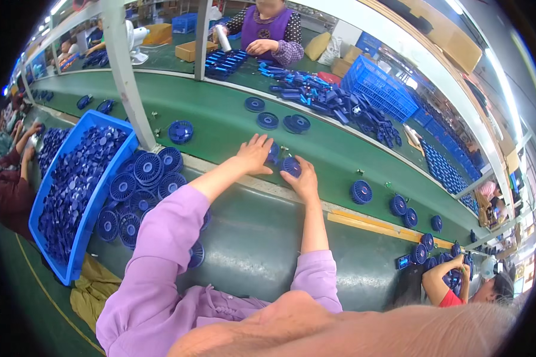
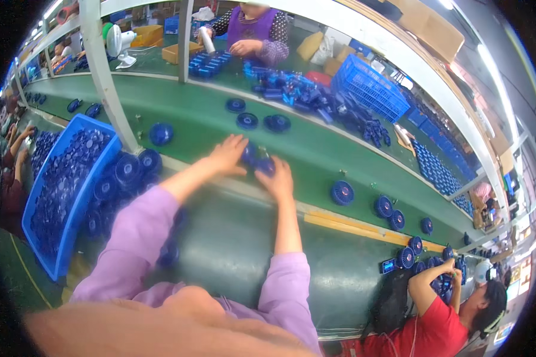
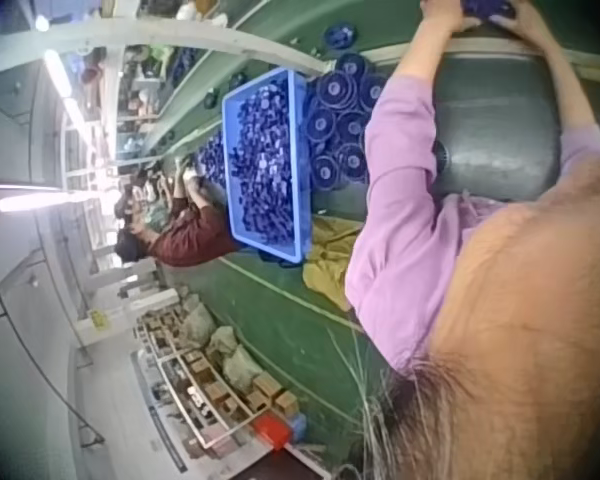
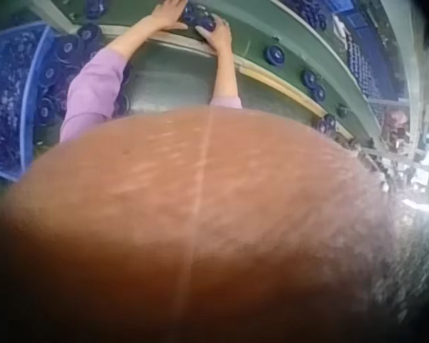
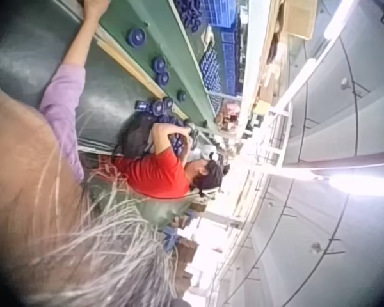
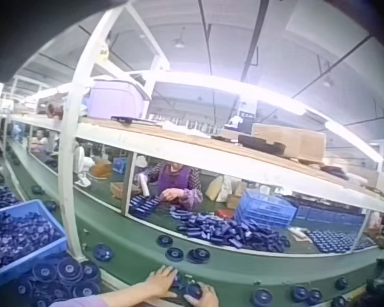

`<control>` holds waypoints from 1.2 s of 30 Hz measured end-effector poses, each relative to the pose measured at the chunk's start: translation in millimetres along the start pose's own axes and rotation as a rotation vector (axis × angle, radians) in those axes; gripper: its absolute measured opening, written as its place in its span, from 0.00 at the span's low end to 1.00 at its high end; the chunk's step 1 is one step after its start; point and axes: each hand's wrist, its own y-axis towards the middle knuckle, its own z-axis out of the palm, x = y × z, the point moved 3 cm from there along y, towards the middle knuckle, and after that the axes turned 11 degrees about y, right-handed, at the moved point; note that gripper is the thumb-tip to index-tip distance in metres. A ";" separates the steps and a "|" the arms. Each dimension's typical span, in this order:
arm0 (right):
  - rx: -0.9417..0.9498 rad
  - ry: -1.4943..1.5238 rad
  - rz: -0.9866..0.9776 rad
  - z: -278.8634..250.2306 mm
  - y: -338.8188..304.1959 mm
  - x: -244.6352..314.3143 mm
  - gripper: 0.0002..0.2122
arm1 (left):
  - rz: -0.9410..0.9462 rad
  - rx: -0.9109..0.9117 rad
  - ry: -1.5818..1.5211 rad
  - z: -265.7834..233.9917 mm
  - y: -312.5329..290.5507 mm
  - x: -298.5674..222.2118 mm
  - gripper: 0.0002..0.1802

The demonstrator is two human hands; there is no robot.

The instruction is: The person assembles portable fans by fitting and pressing fan casing pieces together by hand, placing the assembled fans onto the conveyor belt.

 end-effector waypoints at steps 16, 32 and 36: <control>-0.106 0.884 -0.086 -32.4 9.9 -1.3 0.25 | -0.108 -0.113 0.205 -18.2 -61.3 20.7 0.44; 0.092 0.515 -0.574 31.0 -70.8 142.1 0.41 | -0.083 -0.545 -2.069 -21.6 -135.8 -26.9 0.25; 0.106 0.585 -0.589 40.8 -73.7 139.0 0.46 | -0.137 -0.768 -1.796 -30.3 -142.4 -36.8 0.20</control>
